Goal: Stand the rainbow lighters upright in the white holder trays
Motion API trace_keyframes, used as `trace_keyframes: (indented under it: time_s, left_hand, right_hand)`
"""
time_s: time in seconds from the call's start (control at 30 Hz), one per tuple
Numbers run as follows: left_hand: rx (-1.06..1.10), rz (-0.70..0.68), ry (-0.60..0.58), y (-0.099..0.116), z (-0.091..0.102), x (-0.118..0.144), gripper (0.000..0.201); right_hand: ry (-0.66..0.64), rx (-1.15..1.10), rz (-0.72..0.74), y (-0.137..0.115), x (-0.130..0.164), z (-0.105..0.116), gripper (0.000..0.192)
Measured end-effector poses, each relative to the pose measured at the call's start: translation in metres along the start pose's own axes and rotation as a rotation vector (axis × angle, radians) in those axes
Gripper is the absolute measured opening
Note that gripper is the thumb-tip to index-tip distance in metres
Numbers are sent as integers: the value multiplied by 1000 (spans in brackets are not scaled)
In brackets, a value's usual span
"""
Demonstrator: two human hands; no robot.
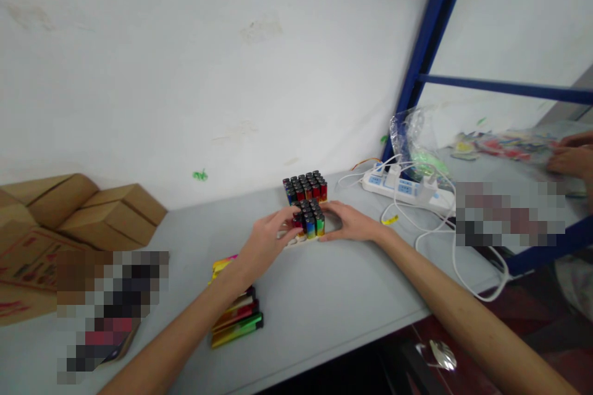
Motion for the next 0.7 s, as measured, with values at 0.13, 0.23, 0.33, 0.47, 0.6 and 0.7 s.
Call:
trace_keyframes:
  time_s: [0.13,0.23,0.33,0.47,0.6,0.7]
  left_hand:
    - [-140,-3,55,-1,29,5,41]
    - [-287,22,12,-16,60,17,29]
    - [-358,95,-188,-40,77,37,32]
    - [-354,154,-329,-57,84,60,35]
    - [-329,178,-296,-65,83,65,32]
    - [-291,204,-224,-66,86,59,30]
  right_hand:
    - [8,2,-32,2,1,0,80]
    - [15,14,-43,4,1,0,78]
    - [12,22,-39,2,1,0,76]
    - [4,41,-62,1,1,1,74]
    - [1,63,-82,3,3,0,76]
    - [13,62,-83,5,4,0,77]
Point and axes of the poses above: each hand's wrist, its own x-axis away from the middle knuckle, its own z-axis out of the back of the hand, y = z × x, the point moved 8 cm from there along -x, towards the middle knuckle, and after that the axes turned 12 degrees about y, right-handed, at the moved point
